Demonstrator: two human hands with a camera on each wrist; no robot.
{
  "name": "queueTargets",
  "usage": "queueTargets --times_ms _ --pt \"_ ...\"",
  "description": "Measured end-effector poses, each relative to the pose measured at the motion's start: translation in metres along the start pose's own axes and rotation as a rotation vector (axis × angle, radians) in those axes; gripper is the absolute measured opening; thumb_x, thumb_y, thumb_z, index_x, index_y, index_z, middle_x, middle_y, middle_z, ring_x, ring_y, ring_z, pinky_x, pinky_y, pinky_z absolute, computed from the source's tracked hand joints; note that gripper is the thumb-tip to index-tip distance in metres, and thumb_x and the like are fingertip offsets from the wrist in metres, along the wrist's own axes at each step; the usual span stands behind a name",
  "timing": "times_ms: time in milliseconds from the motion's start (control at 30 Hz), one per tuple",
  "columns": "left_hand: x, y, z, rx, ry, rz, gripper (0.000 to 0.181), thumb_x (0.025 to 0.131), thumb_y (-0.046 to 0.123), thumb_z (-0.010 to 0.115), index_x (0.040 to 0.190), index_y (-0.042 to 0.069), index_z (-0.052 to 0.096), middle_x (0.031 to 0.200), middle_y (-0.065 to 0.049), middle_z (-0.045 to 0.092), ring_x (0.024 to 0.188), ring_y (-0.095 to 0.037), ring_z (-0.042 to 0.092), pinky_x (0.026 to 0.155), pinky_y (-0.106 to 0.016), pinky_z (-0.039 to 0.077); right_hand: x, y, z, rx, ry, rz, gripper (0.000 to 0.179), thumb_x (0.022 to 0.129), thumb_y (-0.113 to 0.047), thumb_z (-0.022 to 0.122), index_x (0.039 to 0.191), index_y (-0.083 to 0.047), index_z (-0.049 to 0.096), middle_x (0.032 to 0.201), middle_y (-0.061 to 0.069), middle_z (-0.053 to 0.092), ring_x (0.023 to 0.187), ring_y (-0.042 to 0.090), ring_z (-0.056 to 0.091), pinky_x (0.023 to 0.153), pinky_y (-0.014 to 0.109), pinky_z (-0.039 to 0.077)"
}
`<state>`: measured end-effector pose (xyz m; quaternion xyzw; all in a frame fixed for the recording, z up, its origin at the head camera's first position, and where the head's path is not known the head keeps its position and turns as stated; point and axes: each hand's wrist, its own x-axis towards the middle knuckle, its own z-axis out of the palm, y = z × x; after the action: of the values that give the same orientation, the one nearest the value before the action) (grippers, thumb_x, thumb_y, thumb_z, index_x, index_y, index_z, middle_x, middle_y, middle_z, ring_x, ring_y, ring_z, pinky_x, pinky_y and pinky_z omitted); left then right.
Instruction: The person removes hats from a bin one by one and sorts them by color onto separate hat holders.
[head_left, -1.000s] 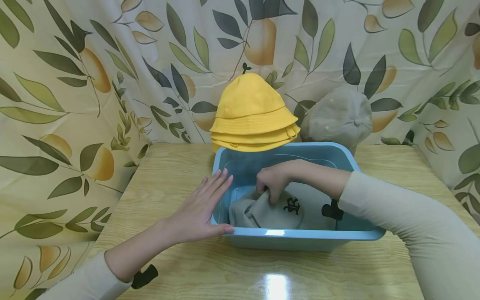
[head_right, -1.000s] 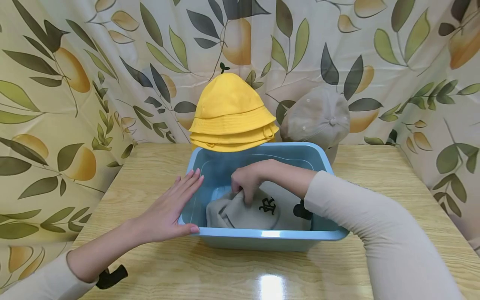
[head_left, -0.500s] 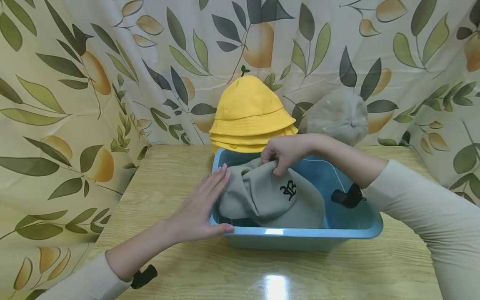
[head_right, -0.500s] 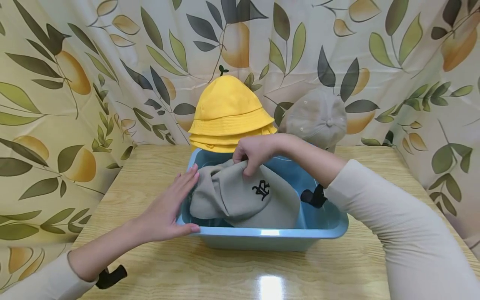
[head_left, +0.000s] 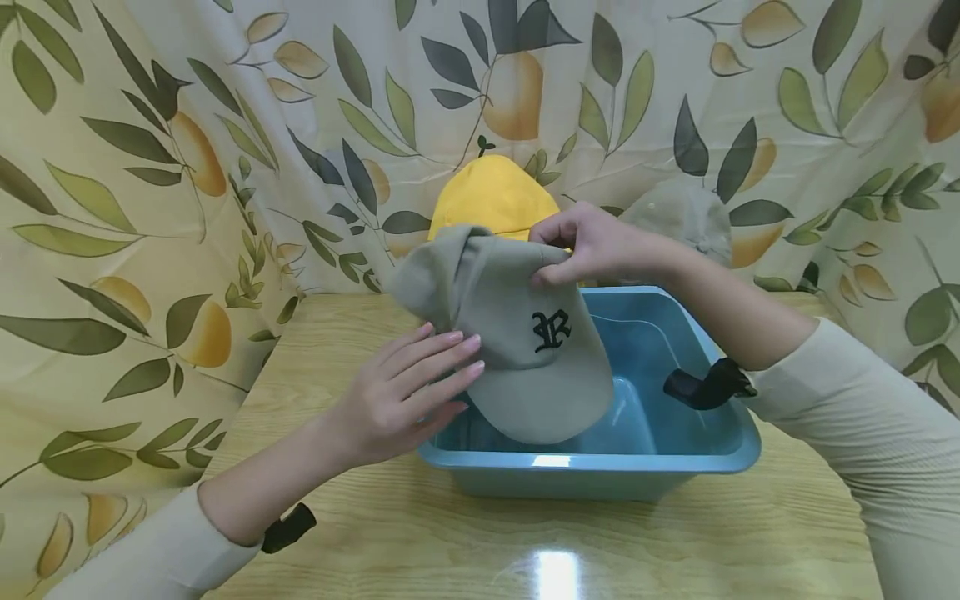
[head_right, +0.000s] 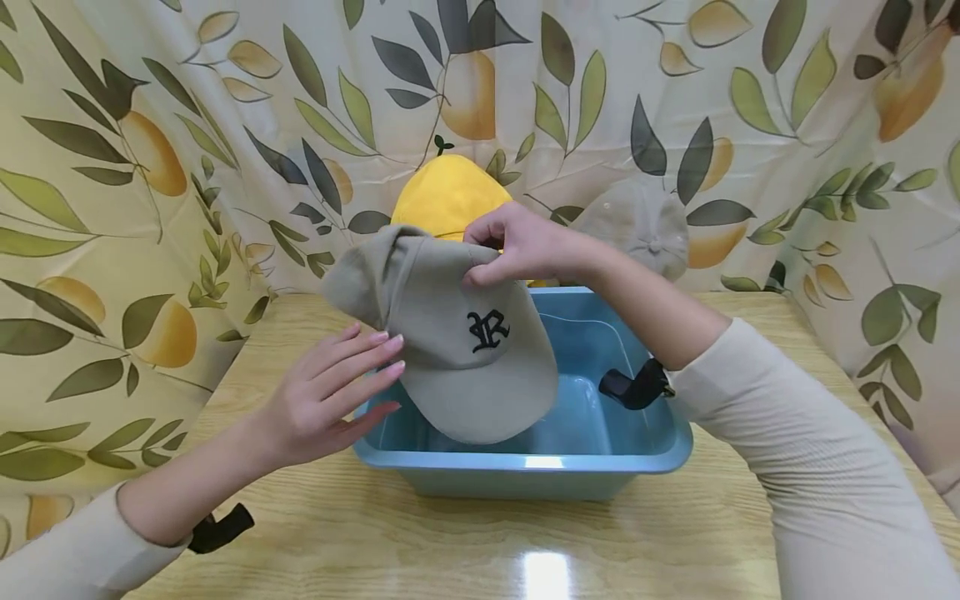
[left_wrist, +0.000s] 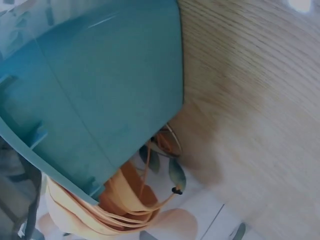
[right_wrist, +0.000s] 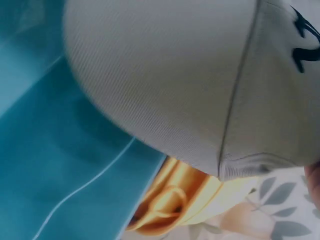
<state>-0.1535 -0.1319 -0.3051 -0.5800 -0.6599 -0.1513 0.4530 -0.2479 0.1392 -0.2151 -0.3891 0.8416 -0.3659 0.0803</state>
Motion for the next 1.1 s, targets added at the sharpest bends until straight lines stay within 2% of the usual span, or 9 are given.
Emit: queueTargets --times_ms 167,333,433,600,700,800,900,1000,1100 --pt "0.004 -0.001 0.001 0.079 -0.039 0.058 0.026 0.09 0.0 0.057 0.115 0.003 0.065 0.114 -0.012 0.067 0.104 -0.024 0.064 0.092 -0.038 0.05 -0.003 -0.013 0.0 0.054 0.184 0.036 0.011 0.078 -0.008 0.07 0.081 0.0 0.063 0.074 0.008 0.062 0.069 0.022 0.059 0.061 0.029 0.053" --pt "-0.001 -0.002 0.003 0.101 -0.055 0.076 0.026 0.09 -0.003 0.056 0.112 0.005 0.067 0.109 -0.01 0.068 0.1 -0.021 0.064 0.091 -0.037 0.05 -0.005 -0.022 0.003 0.102 0.299 0.049 0.012 0.079 -0.009 0.07 0.077 0.0 0.062 0.069 0.006 0.062 0.063 0.02 0.061 0.058 0.029 0.054" --pt "-0.004 -0.004 0.004 0.08 -0.076 0.048 0.028 0.089 -0.003 0.058 0.114 0.005 0.066 0.109 -0.011 0.067 0.101 -0.023 0.063 0.091 -0.038 0.05 -0.005 -0.024 0.003 0.114 0.343 0.076 0.012 0.079 -0.01 0.07 0.077 0.001 0.063 0.067 0.006 0.062 0.06 0.018 0.061 0.056 0.029 0.054" --pt "-0.009 -0.009 0.004 -0.014 -0.109 -0.057 0.038 0.078 0.001 0.069 0.116 0.003 0.063 0.109 -0.013 0.063 0.1 -0.026 0.061 0.088 -0.038 0.051 -0.008 -0.026 0.001 0.134 0.424 0.163 0.013 0.078 -0.013 0.072 0.081 -0.002 0.067 0.071 0.003 0.063 0.063 0.015 0.059 0.056 0.028 0.053" --pt "-0.011 -0.014 0.006 -0.03 -0.107 -0.074 0.037 0.077 -0.001 0.067 0.114 0.003 0.064 0.106 -0.012 0.063 0.097 -0.025 0.061 0.083 -0.036 0.052 -0.009 -0.028 0.001 0.163 0.451 0.181 0.013 0.077 -0.014 0.073 0.078 -0.002 0.067 0.07 0.002 0.063 0.063 0.014 0.058 0.055 0.028 0.052" --pt "-0.013 -0.021 0.008 -0.003 -0.046 -0.016 0.023 0.084 0.0 0.058 0.106 0.002 0.067 0.098 -0.012 0.065 0.089 -0.025 0.062 0.078 -0.034 0.053 -0.01 -0.029 0.004 0.127 0.457 0.147 0.013 0.078 -0.013 0.073 0.078 -0.001 0.067 0.068 0.003 0.062 0.06 0.013 0.057 0.053 0.027 0.051" --pt "-0.013 -0.026 0.009 0.017 0.072 0.067 0.015 0.092 0.005 0.055 0.094 -0.001 0.069 0.088 -0.012 0.067 0.079 -0.024 0.063 0.072 -0.033 0.055 -0.013 -0.028 0.01 -0.044 0.473 0.07 0.017 0.079 -0.014 0.073 0.08 0.0 0.064 0.071 0.005 0.06 0.06 0.013 0.054 0.051 0.023 0.047" --pt "-0.009 -0.03 0.01 0.049 0.198 0.117 0.016 0.092 0.006 0.059 0.083 -0.002 0.069 0.078 -0.01 0.067 0.07 -0.022 0.063 0.067 -0.033 0.056 -0.015 -0.027 0.013 -0.228 0.513 -0.016 0.02 0.079 -0.014 0.074 0.083 0.001 0.063 0.078 0.009 0.06 0.066 0.015 0.053 0.053 0.02 0.044" --pt "-0.001 -0.034 0.009 0.079 0.287 0.138 0.017 0.09 0.004 0.062 0.075 -0.002 0.068 0.071 -0.009 0.065 0.065 -0.021 0.062 0.066 -0.031 0.056 -0.017 -0.027 0.014 -0.309 0.565 -0.057 0.024 0.077 -0.013 0.076 0.088 0.003 0.062 0.084 0.011 0.06 0.072 0.016 0.054 0.058 0.017 0.042"
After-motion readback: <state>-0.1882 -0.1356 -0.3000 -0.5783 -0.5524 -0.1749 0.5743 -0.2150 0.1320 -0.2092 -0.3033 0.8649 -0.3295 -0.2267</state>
